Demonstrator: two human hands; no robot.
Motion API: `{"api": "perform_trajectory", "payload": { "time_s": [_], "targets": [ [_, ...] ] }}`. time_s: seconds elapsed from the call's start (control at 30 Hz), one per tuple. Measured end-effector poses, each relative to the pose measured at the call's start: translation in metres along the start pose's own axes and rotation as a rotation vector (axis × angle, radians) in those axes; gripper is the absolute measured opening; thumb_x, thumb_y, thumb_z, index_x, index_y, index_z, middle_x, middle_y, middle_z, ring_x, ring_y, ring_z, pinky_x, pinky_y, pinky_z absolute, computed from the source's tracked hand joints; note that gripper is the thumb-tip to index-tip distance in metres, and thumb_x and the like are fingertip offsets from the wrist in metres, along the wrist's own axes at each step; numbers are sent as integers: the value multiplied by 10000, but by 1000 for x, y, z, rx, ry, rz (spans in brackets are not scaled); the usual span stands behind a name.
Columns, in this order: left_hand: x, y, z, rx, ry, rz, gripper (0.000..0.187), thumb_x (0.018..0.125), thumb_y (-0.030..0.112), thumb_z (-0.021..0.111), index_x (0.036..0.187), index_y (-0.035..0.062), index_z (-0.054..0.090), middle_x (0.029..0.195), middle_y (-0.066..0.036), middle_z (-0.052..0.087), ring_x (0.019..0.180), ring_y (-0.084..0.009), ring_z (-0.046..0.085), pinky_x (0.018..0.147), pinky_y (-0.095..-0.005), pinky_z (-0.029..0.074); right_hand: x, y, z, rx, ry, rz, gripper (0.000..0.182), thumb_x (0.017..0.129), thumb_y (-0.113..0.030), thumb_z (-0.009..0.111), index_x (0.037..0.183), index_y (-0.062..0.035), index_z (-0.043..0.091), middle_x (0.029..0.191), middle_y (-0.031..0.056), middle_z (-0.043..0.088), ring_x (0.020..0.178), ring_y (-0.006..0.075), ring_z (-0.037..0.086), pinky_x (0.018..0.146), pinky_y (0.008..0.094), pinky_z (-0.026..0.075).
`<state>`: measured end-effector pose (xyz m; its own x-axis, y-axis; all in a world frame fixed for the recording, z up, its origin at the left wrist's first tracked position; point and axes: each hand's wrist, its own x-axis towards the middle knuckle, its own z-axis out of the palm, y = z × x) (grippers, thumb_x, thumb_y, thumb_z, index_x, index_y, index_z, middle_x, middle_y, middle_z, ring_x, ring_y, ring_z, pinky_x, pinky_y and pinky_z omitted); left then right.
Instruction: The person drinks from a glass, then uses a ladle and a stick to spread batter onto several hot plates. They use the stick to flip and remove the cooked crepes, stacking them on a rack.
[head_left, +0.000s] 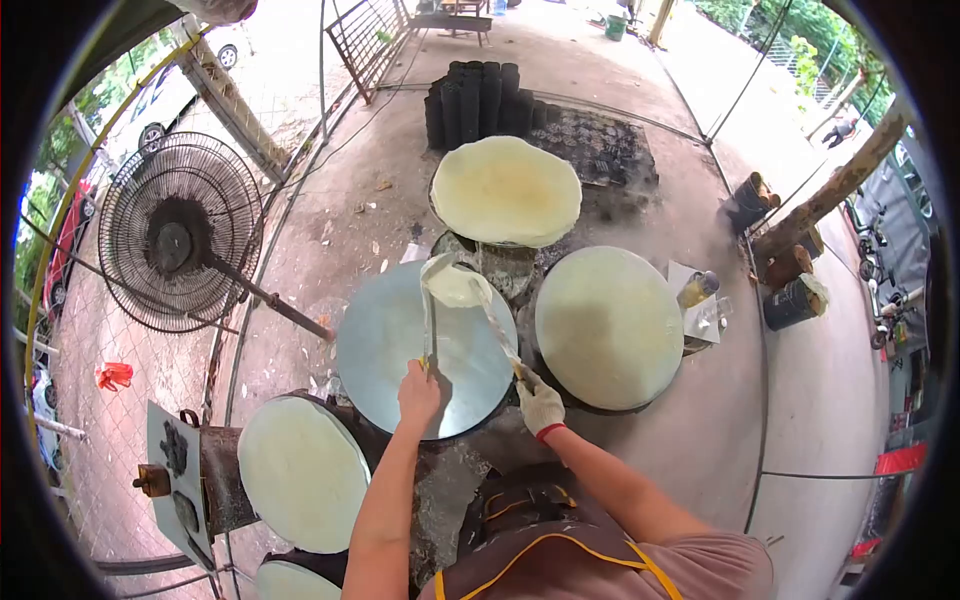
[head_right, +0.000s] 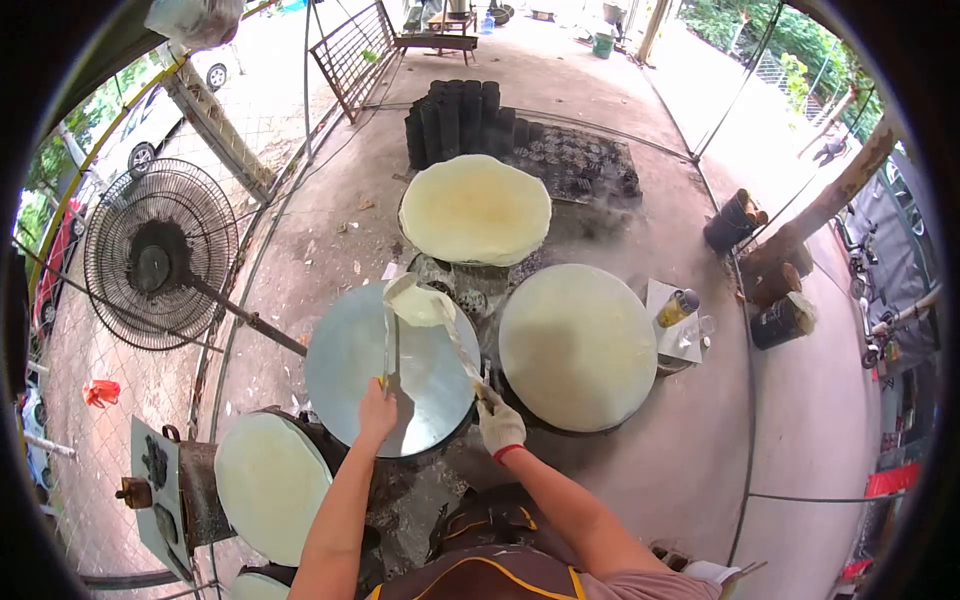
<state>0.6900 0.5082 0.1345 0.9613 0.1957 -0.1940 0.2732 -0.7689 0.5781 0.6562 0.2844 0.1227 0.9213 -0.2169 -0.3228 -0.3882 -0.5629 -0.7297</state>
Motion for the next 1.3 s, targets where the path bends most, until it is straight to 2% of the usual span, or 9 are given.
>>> {"api": "perform_trajectory", "payload": {
  "time_s": [0.23,0.4,0.5,0.67,0.8,0.93,1.03,1.17,1.3],
  "targets": [
    [15,-42,-43,70,49,51,240,817,98,529,1029,33,438,896,-229,581,857,-424,556,719,-502,434,27,-41,36,721,-148,96,362,878,-284,547,1162,-62,583,861,156,641,725,148,577,709,253,462],
    [12,-69,-50,164,85,84,314,803,90,539,1090,22,433,961,-223,557,824,-414,584,693,-484,459,8,-33,79,300,94,-113,359,880,-296,557,1139,-53,606,840,101,663,763,196,622,731,252,473],
    [3,-69,-57,227,93,41,407,789,91,559,1168,29,426,1003,-213,521,821,-405,585,687,-477,465,20,-91,52,542,-340,379,338,883,-281,552,1121,-50,615,860,123,661,788,157,619,730,234,471],
    [-10,-79,-83,337,91,9,566,759,74,581,1292,107,394,989,-179,486,838,-365,574,684,-451,472,41,-6,95,483,136,20,344,886,-226,555,1139,5,589,691,-17,591,576,103,538,519,232,426],
    [-22,-85,-91,327,95,-4,619,741,49,589,1315,175,394,993,-170,467,849,-354,570,685,-438,476,39,-85,72,584,-364,208,338,884,-245,575,1114,2,609,681,-23,584,534,65,470,490,214,377],
    [-30,-101,-100,348,154,-41,627,728,32,597,1307,191,415,995,-168,458,850,-348,573,680,-427,482,55,-48,58,684,-135,65,315,877,-241,583,1102,-23,623,692,-15,585,534,45,444,492,203,360],
    [-39,-102,-107,349,149,-13,619,731,15,583,1302,200,433,999,-166,453,842,-346,577,671,-423,486,48,-49,91,316,-132,-177,377,869,-274,566,1112,11,603,972,102,667,857,152,597,779,275,454],
    [-59,-111,-120,362,121,-95,633,733,10,576,1312,223,434,996,-153,449,835,-345,575,673,-426,484,71,-69,67,355,-533,16,341,851,-274,581,1099,-44,628,939,85,674,781,124,587,722,256,450],
    [-74,-128,-123,367,83,-194,686,734,25,584,1350,249,382,997,-147,449,881,-337,566,690,-435,478,60,-63,58,466,-94,-63,361,847,-311,616,1102,-56,632,888,75,682,808,116,607,723,230,459]
  ]
}}
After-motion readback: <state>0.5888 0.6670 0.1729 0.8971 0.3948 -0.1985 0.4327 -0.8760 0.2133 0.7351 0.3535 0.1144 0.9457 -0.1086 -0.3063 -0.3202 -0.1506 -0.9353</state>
